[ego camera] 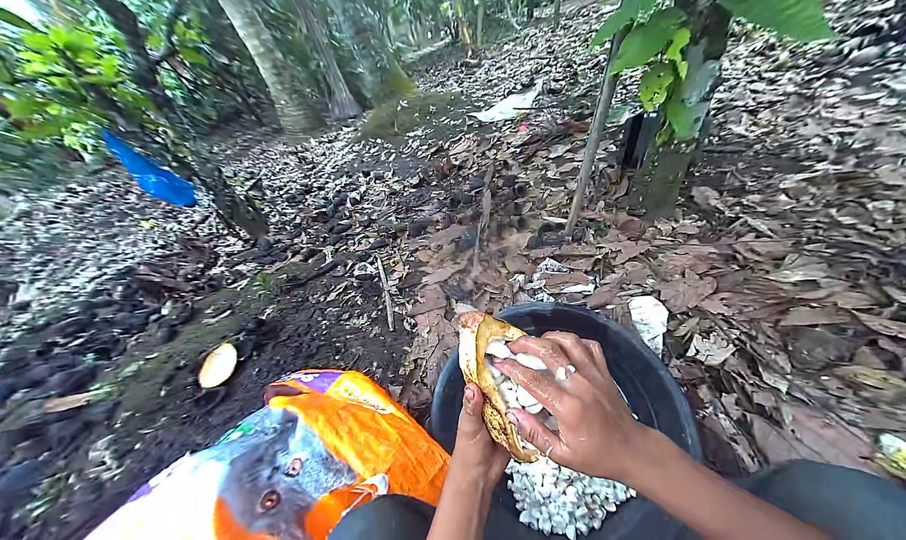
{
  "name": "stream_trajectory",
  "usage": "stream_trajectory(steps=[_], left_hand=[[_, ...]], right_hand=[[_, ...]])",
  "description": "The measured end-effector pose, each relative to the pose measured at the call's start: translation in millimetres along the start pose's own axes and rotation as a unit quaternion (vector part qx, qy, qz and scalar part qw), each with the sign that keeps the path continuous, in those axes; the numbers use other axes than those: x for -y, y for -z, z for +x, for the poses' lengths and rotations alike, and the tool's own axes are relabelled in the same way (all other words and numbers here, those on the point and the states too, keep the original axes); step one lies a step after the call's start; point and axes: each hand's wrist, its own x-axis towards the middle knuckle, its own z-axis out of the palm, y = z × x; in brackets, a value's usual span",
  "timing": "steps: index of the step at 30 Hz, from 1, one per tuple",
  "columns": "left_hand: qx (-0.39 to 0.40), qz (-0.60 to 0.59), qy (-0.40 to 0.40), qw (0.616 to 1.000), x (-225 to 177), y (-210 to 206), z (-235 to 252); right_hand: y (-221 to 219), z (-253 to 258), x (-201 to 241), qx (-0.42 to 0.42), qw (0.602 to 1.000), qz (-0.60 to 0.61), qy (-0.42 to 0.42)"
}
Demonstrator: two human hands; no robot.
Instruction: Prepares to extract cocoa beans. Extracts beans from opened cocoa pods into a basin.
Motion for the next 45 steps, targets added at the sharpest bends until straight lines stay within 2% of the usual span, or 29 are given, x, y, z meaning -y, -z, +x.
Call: stream_trajectory(steps=[7, 14, 22, 30, 33, 37, 40, 42, 45], left_hand=[[-0.007, 0.005, 0.014, 1.000, 7.8, -1.6, 3.0], [-0.032, 0.071, 0.016, 0.997, 5.1, 6.3, 3.5], [-0.010, 0.153, -0.031, 0.988, 1.1, 8.7, 5.4], [-0.013, 0.219, -0.056, 0.974, -6.1, 10.9, 8.4], [0.002, 0.240, -0.058, 0.969, -9.7, 13.4, 7.8], [0.016, 0.260, -0.032, 0.965, -10.6, 13.6, 6.6], [-0.016, 0.277, 0.053, 0.959, -15.8, 5.7, 4.5], [-0.052, 0.281, 0.142, 0.948, -21.0, -2.3, 3.7], [-0.052, 0.276, 0.240, 0.930, -25.7, -2.3, 3.7]], right_hand=[[4.7, -4.5, -6.0, 0.010, 1.000, 0.004, -0.024], [3.3, -4.4, -3.7, 0.042, 0.997, 0.052, -0.042], [-1.4, -8.5, -2.6, 0.038, 0.991, 0.118, -0.052], [3.2, -11.0, -3.4, 0.093, 0.985, 0.137, -0.053], [5.6, -11.3, -3.7, 0.127, 0.973, 0.180, -0.070], [9.1, -8.6, -11.2, 0.189, 0.938, 0.261, -0.125], [6.3, -7.5, -17.1, 0.213, 0.898, 0.343, -0.177], [1.4, -7.4, -21.6, 0.219, 0.836, 0.448, -0.229], [-8.9, -14.0, -27.3, 0.193, 0.732, 0.567, -0.325]])
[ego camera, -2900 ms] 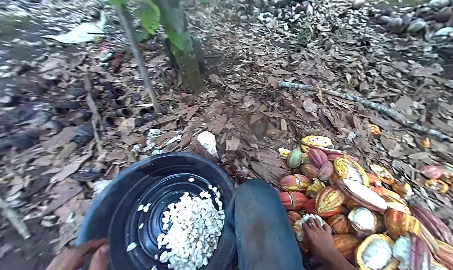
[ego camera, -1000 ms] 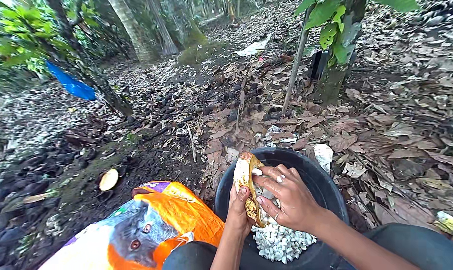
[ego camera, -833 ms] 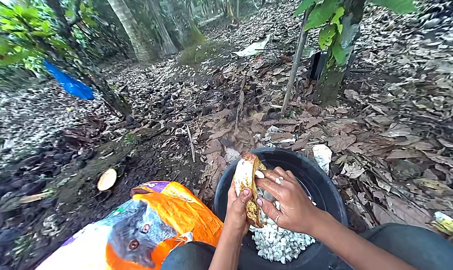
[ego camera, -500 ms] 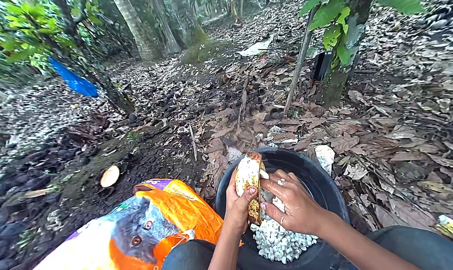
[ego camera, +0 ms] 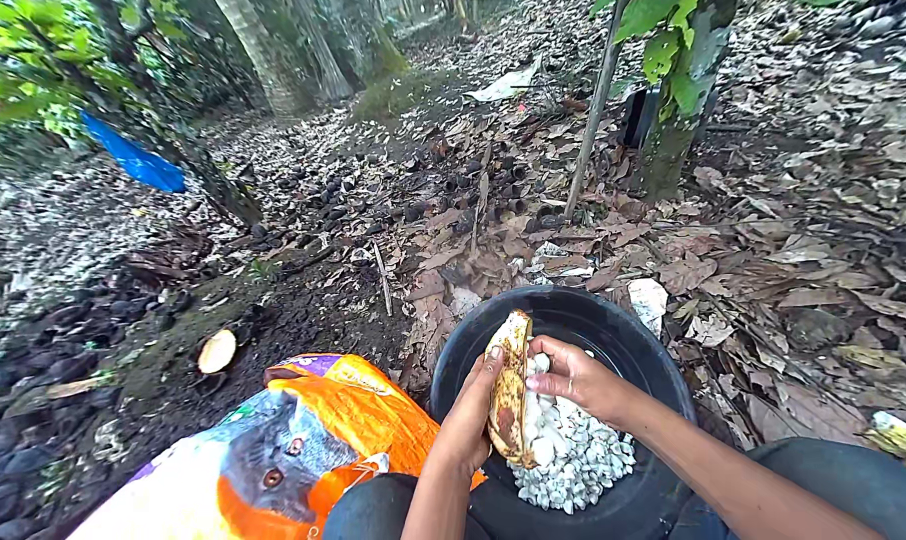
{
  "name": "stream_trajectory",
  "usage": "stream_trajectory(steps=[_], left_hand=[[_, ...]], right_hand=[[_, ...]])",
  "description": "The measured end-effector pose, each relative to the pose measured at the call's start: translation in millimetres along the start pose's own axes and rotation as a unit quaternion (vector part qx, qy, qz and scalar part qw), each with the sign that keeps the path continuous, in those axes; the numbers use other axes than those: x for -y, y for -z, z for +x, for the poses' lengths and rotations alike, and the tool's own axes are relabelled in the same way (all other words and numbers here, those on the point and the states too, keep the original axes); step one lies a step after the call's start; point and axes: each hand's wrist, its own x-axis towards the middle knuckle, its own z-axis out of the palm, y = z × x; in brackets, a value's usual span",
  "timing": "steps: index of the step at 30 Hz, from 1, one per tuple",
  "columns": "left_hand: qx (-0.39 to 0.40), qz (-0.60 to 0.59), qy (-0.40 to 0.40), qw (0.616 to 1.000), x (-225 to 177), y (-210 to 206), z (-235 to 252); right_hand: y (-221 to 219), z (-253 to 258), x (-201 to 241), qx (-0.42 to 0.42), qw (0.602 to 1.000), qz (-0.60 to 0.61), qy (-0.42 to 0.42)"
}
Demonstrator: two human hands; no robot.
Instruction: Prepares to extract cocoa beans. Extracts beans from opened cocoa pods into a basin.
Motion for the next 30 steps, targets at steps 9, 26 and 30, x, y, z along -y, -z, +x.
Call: stream_trajectory(steps=[9, 26, 30], left_hand=[[0.101, 0.253, -0.234, 0.934, -4.5, 16.8, -8.3], [-0.031, 0.089, -0.381, 0.920, 14.6, 10.6, 18.8], [-0.039, -0.035, -0.353, 0.934, 15.0, 4.4, 16.3]], right_hand=[[-24.7, -2.5, 15.2, -0.222, 0.892, 0.385, -0.081], [-30.2, -16.3, 5.6, -0.041, 0.987, 0.111, -0.112], [-16.1, -13.9, 16.6, 0.014, 0.993, -0.102, -0.065]])
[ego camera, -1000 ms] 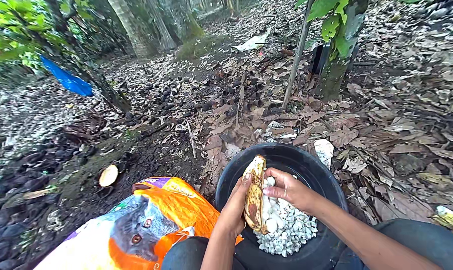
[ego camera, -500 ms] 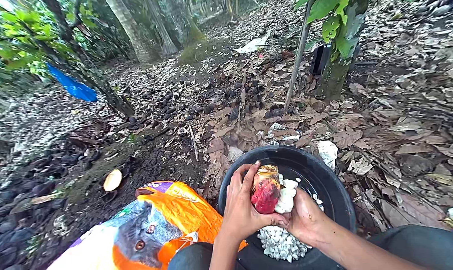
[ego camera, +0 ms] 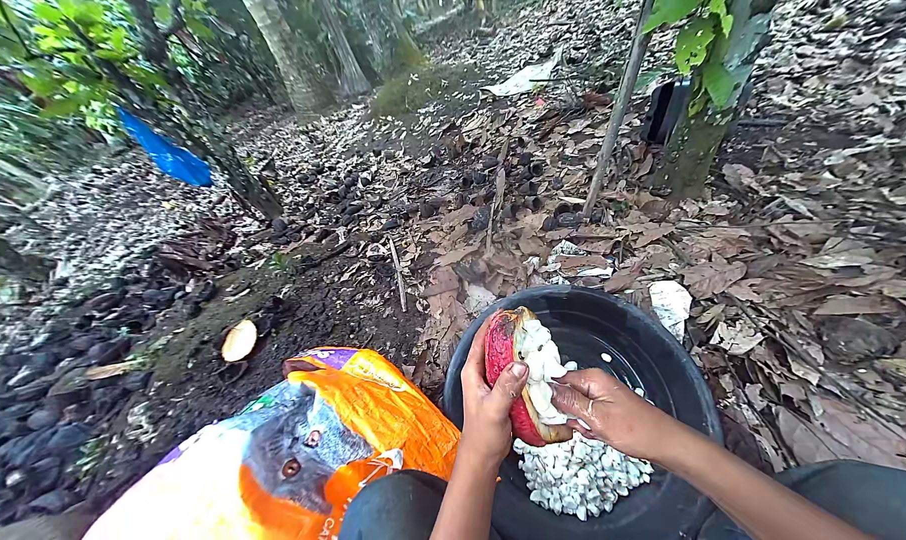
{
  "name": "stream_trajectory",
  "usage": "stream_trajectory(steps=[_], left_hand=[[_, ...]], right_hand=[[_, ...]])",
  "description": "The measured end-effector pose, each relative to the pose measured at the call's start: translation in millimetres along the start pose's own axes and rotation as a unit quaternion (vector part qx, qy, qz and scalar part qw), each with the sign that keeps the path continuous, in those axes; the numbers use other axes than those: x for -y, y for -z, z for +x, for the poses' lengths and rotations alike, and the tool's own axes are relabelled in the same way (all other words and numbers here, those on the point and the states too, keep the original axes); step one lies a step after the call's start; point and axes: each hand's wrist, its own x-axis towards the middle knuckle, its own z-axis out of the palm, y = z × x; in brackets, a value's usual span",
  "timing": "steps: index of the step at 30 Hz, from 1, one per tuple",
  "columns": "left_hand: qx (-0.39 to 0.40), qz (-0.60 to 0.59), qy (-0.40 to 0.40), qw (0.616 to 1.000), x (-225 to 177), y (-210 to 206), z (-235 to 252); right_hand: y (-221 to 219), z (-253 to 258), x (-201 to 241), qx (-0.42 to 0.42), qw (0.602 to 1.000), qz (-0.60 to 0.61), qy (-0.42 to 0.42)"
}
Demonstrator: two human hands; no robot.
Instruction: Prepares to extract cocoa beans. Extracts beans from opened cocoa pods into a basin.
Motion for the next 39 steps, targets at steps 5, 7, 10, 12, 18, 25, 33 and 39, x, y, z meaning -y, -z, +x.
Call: stream_trajectory(steps=[5, 7, 10, 12, 18, 25, 33, 39], left_hand=[[0.021, 0.030, -0.015, 0.999, -1.1, -0.4, 5.5], [0.054, 0.076, -0.039, 0.995, 0.1, -0.9, 6.4], [0.070, 0.105, -0.047, 0.991, 2.3, -1.3, 5.7], [0.085, 0.127, -0.049, 0.987, 2.4, -1.2, 4.1], [0.133, 0.163, -0.083, 0.974, 9.2, -13.7, -5.5], [0.153, 0.243, -0.124, 0.950, 15.6, -17.2, -11.8], [0.148, 0.304, -0.129, 0.932, 21.6, -14.1, -12.3], [0.136, 0.305, -0.137, 0.932, 19.8, -13.3, -12.3]], right_hand=[[11.7, -7.5, 8.2, -0.009, 0.961, -0.276, -0.011], [8.8, -12.9, 14.8, -0.060, 0.935, -0.350, -0.007], [6.6, -13.4, 8.4, -0.222, 0.918, -0.313, 0.095], [11.0, -10.9, 7.5, -0.261, 0.921, -0.260, 0.127], [5.2, -6.0, 5.0, -0.275, 0.946, -0.116, 0.126], [7.5, -3.8, 1.5, -0.247, 0.965, -0.047, 0.077], [11.5, -3.7, 6.3, -0.213, 0.971, -0.099, 0.041], [9.5, -6.1, 8.6, -0.206, 0.961, -0.186, 0.015]])
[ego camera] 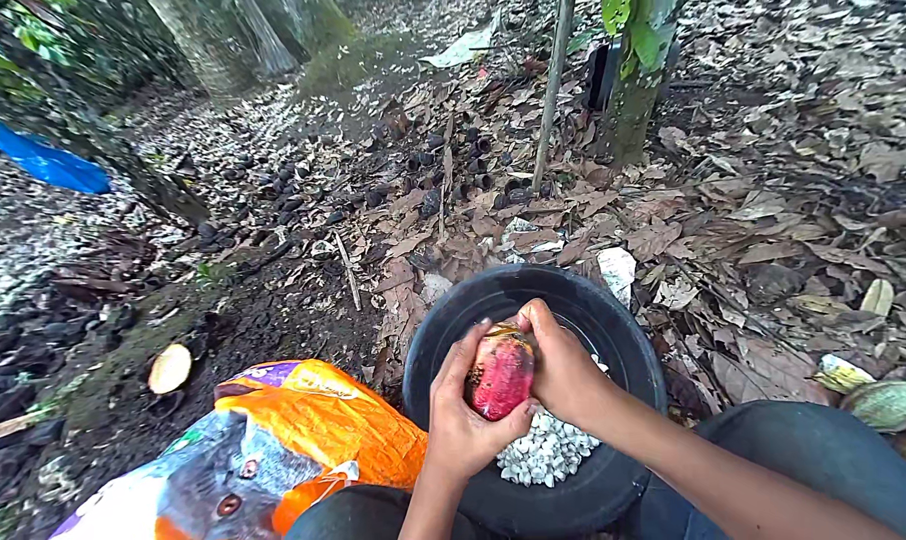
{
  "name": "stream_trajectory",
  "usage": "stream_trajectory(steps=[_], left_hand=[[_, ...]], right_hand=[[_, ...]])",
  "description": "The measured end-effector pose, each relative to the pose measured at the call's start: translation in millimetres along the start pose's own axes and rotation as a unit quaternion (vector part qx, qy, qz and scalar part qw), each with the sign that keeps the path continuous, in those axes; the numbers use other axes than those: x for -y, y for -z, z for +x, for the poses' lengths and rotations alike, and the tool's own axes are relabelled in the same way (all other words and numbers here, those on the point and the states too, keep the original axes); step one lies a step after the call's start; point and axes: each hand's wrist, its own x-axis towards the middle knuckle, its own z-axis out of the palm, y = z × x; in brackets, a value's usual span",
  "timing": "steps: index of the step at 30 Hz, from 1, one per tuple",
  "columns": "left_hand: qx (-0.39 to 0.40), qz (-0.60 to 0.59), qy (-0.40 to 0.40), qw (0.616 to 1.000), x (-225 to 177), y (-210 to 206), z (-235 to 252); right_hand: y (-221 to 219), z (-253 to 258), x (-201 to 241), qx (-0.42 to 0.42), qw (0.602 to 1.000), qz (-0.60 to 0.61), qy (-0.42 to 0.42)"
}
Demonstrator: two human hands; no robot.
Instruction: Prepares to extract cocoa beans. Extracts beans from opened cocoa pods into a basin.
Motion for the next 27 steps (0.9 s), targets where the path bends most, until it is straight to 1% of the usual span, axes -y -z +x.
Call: stream_trajectory(steps=[2, 4, 8, 11, 13, 14, 15, 17, 19, 20, 23, 27], left_hand=[[-0.011, 0.001, 0.006, 1.000, -1.1, 8.5, 3.4], [-0.016, 0.004, 0.014, 1.000, -2.0, 19.1, 6.7], [-0.031, -0.019, 0.027, 0.999, -3.3, 25.8, 6.9], [-0.053, -0.021, 0.043, 0.997, -3.4, 25.8, 6.2], [-0.077, -0.011, 0.062, 0.995, -3.0, 27.5, 6.4], [-0.086, -0.010, 0.073, 0.994, -2.8, 28.2, 6.4], [-0.092, -0.011, 0.083, 0.992, -3.0, 28.2, 6.2], [-0.093, -0.019, 0.094, 0.991, -3.3, 26.0, 5.9], [-0.088, -0.029, 0.096, 0.991, -2.4, 22.6, 6.0], [-0.088, -0.029, 0.094, 0.991, -1.5, 21.8, 6.6], [-0.112, -0.017, 0.094, 0.989, 0.1, 24.2, 11.0], [-0.150, -0.016, 0.105, 0.983, -0.9, 30.8, 17.6]], right_hand=[[-0.4, -2.3, 2.8, 0.061, 0.996, -0.064, -0.031], [-2.0, -3.0, -0.9, 0.109, 0.991, -0.060, -0.042], [-7.4, -2.3, -17.9, 0.152, 0.983, 0.089, -0.043], [-11.4, -2.0, -19.8, 0.198, 0.954, 0.217, -0.065], [-14.3, -2.4, -21.9, 0.223, 0.942, 0.243, -0.052], [-16.0, -2.8, -22.2, 0.226, 0.949, 0.217, -0.038], [-17.4, -3.3, -21.5, 0.222, 0.961, 0.162, -0.025], [-18.9, -3.8, -14.9, 0.207, 0.978, 0.006, -0.025], [-17.6, -2.6, -5.3, 0.215, 0.965, -0.144, -0.047], [-16.0, -2.0, -2.3, 0.225, 0.954, -0.190, -0.050], [-11.6, -2.6, -1.3, 0.228, 0.938, -0.260, -0.025], [-9.8, -5.3, -9.6, 0.198, 0.936, -0.289, 0.035]])
